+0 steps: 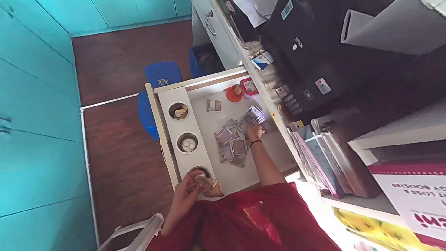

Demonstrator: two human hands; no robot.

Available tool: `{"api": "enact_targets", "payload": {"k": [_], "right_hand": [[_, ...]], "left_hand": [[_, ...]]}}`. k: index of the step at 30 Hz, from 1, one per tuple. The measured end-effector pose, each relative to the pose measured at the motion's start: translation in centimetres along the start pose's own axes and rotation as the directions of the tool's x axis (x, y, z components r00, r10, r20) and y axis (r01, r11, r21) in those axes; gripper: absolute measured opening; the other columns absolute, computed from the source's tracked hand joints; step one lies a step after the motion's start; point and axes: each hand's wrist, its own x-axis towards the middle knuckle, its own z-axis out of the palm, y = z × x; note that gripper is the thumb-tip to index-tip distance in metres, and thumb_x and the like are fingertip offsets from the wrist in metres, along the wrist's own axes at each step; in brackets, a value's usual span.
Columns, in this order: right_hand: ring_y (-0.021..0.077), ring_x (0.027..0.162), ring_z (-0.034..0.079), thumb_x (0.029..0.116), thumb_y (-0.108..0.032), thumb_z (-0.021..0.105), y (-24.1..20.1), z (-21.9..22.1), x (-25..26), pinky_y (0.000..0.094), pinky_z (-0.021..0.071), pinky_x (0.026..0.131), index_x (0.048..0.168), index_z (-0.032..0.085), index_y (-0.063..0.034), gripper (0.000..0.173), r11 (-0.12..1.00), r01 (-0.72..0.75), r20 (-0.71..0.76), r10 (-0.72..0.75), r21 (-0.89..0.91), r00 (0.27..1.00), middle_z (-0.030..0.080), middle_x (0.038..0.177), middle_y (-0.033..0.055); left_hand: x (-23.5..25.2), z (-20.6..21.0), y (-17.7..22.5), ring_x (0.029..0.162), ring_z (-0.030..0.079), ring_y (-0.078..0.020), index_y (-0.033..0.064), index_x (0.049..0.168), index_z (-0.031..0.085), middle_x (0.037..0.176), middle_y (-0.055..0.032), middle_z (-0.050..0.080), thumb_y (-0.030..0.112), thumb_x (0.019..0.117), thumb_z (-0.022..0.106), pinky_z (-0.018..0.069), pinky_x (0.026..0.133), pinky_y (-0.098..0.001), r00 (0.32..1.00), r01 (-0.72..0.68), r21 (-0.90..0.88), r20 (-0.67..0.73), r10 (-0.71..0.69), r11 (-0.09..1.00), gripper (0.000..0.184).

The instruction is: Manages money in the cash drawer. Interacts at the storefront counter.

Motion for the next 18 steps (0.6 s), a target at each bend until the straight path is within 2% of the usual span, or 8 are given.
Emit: {"api": "enact_targets", "payload": {"k": [3,6,7,9,11,13,15,18], "right_hand": [[0.0452,0.142,0.041,0.0985,-0.018,0.066,0.0,0.8,1.2,0.0541,0.0374,0.115,0.150,0.033,0.0120,0.068,0.984,-0.017,-0.038,0.024,0.175,0.999,0.039,0.151,0.0358],[0.0434,0.121,0.057,0.1009,-0.011,0.058,-0.6,-0.1,1.5,0.0564,0.0488,0.099,0.142,0.044,0.0082,0.048,0.983,0.044,-0.012,-0.043,0.179,0.999,0.053,0.135,0.0337],[0.0439,0.124,0.056,0.1013,-0.009,0.056,-0.8,-1.1,1.2,0.0566,0.0475,0.102,0.143,0.046,0.0082,0.046,0.988,0.080,0.004,-0.081,0.131,0.997,0.053,0.137,0.0339],[0.0490,0.133,0.050,0.1028,-0.006,0.052,-0.6,-3.3,0.4,0.0608,0.0384,0.110,0.141,0.051,0.0097,0.041,0.978,0.207,0.032,-0.206,-0.037,0.978,0.052,0.141,0.0358],[0.0529,0.127,0.054,0.1007,-0.007,0.057,0.8,-4.6,0.6,0.0680,0.0406,0.104,0.134,0.060,0.0074,0.037,0.930,0.289,0.084,-0.277,-0.227,0.957,0.058,0.135,0.0355],[0.0545,0.126,0.054,0.1011,-0.017,0.062,1.9,-5.1,0.6,0.0692,0.0414,0.102,0.133,0.059,0.0081,0.041,0.881,0.263,0.176,-0.209,-0.392,0.962,0.056,0.134,0.0373],[0.0529,0.130,0.051,0.1019,-0.023,0.062,3.0,-4.7,0.4,0.0654,0.0416,0.106,0.135,0.056,0.0105,0.047,0.830,0.269,0.229,-0.175,-0.489,0.958,0.052,0.139,0.0381],[0.0513,0.133,0.049,0.0961,-0.024,0.071,3.7,-3.8,0.3,0.0613,0.0425,0.108,0.136,0.054,0.0114,0.056,0.819,0.269,0.180,-0.205,-0.506,0.962,0.047,0.144,0.0382]], "left_hand": [[0.1,0.0,0.0,0.080,0.073,-0.0047,-0.0069,0.129,0.053,0.104,0.0008,0.073,0.002,0.0972,0.058,0.0635,0.074,-0.0261,1.000,-0.008,-0.005,-0.006,0.008,1.000,0.034],[0.2,-0.1,0.0,0.089,0.073,-0.0057,-0.0060,0.130,0.053,0.110,0.0004,0.073,0.001,0.0968,0.059,0.0632,0.080,-0.0274,0.999,-0.041,-0.037,0.004,0.041,0.998,0.034],[0.2,-0.3,-0.1,0.095,0.072,-0.0062,-0.0047,0.130,0.053,0.114,0.0004,0.072,0.002,0.0972,0.059,0.0625,0.084,-0.0281,0.998,-0.064,-0.045,0.023,0.065,0.997,0.034],[0.3,-0.7,-0.4,0.108,0.070,-0.0085,0.0004,0.130,0.055,0.122,0.0007,0.071,0.005,0.0972,0.058,0.0597,0.093,-0.0302,0.991,-0.110,-0.067,0.073,0.115,0.992,0.033],[0.4,-0.9,-0.7,0.114,0.068,-0.0090,0.0067,0.129,0.059,0.125,0.0024,0.071,0.008,0.0982,0.058,0.0577,0.098,-0.0304,0.984,-0.142,-0.077,0.099,0.149,0.987,0.031],[0.6,-0.9,-0.8,0.112,0.068,-0.0077,0.0073,0.126,0.063,0.122,0.0021,0.072,0.008,0.1000,0.055,0.0574,0.097,-0.0287,0.980,-0.165,-0.045,0.102,0.169,0.985,0.027],[0.5,-0.8,-0.6,0.106,0.070,-0.0051,0.0044,0.120,0.066,0.116,0.0013,0.074,0.010,0.1027,0.054,0.0584,0.093,-0.0257,0.982,-0.159,0.002,0.101,0.158,0.987,0.022],[0.4,-0.7,-0.6,0.096,0.071,-0.0022,0.0011,0.113,0.070,0.109,-0.0001,0.075,0.011,0.1002,0.059,0.0600,0.085,-0.0228,0.983,-0.153,0.027,0.110,0.149,0.988,0.019]]}}
